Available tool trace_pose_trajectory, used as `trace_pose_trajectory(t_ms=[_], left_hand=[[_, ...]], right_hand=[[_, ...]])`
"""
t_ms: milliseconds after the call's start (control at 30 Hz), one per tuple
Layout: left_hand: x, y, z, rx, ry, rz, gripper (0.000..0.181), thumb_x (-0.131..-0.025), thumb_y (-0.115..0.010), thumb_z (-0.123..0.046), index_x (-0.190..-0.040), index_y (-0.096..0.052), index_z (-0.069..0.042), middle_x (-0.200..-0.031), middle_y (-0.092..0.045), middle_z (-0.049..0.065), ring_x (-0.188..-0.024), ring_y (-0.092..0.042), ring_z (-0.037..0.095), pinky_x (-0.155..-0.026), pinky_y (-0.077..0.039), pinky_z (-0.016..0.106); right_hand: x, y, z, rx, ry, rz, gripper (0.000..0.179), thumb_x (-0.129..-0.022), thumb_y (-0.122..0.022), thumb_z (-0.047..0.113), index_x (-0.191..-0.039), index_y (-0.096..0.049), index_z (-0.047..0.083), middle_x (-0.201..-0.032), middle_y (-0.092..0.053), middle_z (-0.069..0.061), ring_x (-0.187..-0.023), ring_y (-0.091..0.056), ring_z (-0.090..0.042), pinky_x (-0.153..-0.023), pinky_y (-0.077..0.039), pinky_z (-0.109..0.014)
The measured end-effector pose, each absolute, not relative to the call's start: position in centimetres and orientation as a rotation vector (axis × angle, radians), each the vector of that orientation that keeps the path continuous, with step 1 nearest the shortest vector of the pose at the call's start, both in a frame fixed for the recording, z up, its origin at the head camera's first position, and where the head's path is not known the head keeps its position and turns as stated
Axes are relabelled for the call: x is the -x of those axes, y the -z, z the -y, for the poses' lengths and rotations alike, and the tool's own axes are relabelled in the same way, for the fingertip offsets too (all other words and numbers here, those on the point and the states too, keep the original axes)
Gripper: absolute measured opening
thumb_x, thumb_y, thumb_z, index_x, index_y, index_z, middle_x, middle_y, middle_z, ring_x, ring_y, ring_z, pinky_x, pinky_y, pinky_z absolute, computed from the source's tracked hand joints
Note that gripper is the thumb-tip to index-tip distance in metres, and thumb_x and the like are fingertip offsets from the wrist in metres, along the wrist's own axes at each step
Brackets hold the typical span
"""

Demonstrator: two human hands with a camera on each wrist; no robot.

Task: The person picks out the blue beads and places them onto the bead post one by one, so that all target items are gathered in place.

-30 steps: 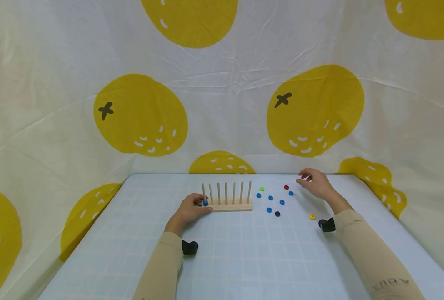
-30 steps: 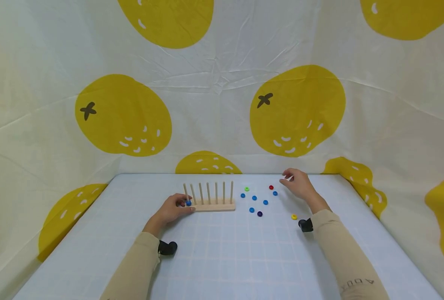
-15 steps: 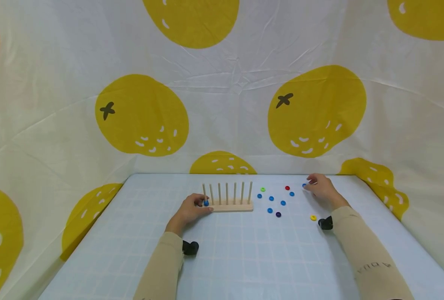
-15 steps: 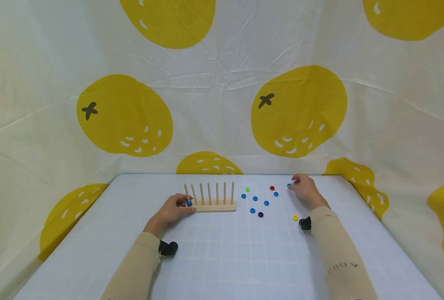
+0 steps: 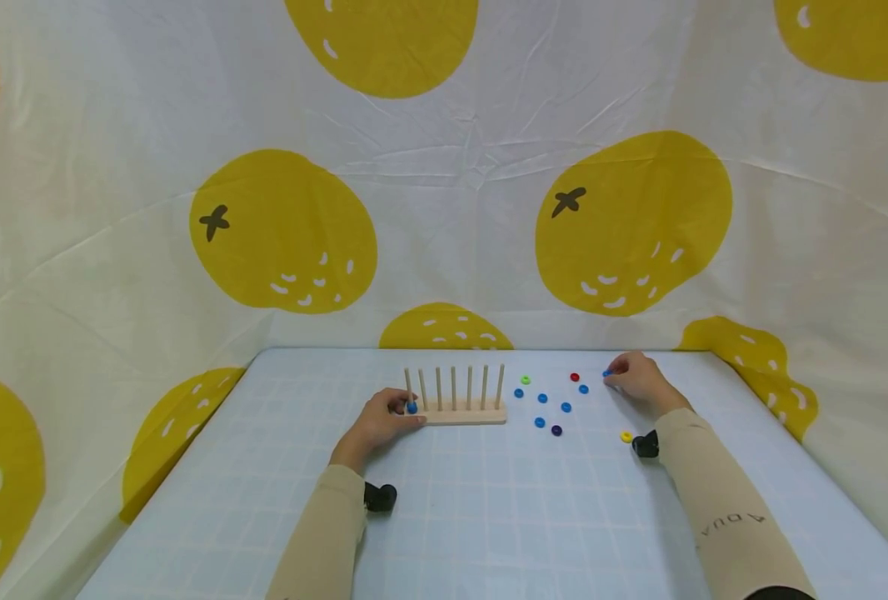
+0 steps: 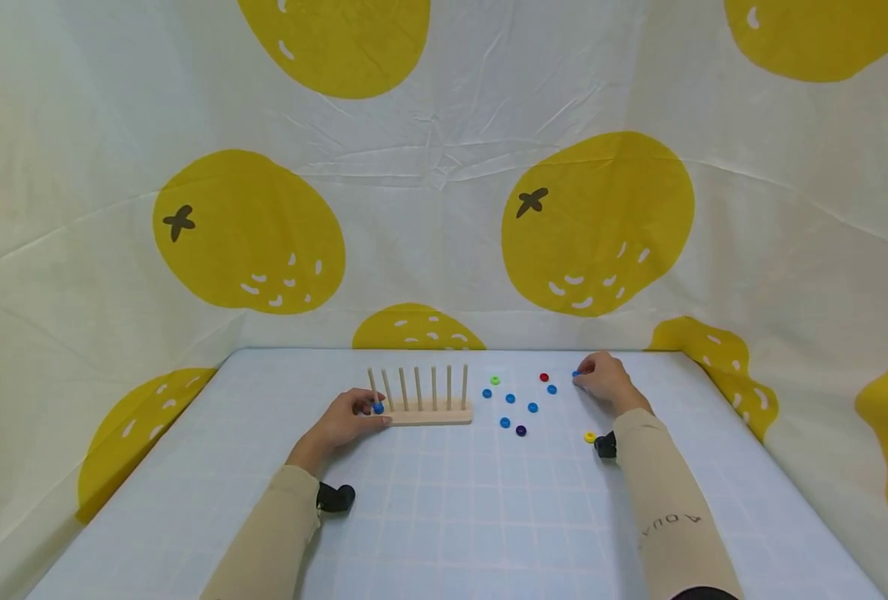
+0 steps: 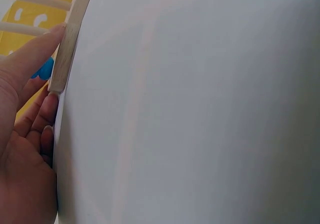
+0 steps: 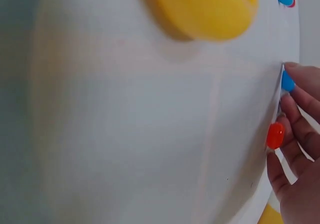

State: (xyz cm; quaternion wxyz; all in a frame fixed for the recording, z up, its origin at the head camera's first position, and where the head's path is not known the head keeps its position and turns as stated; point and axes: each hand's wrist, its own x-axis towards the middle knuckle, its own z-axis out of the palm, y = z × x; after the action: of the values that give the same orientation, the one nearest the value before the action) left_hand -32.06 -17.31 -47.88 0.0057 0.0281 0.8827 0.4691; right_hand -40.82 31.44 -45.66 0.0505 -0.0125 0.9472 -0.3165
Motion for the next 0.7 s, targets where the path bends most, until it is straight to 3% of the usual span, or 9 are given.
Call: trace_pose_trajectory(t_ms=[467, 700], left_hand=[[32.1, 48.0, 17.2, -0.096, -1.454, -2.767, 0.041, -0.083, -0.087, -0.023, -0.119, -0.072, -0.008, -0.103, -0.057, 0.008, -0.095, -0.05, 0.024, -0.084, -0.041, 0.04], [32.2, 48.1, 17.4, -0.1, -1.453, -2.777, 0.041, -0.083, -0.087, -0.024, -0.119, -0.072, -0.008, -0.102, -0.058, 0.008, -0.094, -0.05, 0.023, -0.082, -0.041, 0.039]], right_hand=[[40.4, 45.4, -31.5, 0.058, 0.905, -2.892, 0.031, -0.1, -0.066, 0.021, -0.116, -0.064, -0.005, -0.107, -0.063, -0.019, -0.096, -0.054, -0.034, -0.09, -0.049, -0.047], [40.1, 43.7, -31.5, 0.14, 0.952, -2.953, 0.032, -0.102, -0.064, 0.021, -0.12, -0.062, -0.006, -0.108, -0.063, -0.019, -0.092, -0.057, -0.03, -0.078, -0.053, -0.035]])
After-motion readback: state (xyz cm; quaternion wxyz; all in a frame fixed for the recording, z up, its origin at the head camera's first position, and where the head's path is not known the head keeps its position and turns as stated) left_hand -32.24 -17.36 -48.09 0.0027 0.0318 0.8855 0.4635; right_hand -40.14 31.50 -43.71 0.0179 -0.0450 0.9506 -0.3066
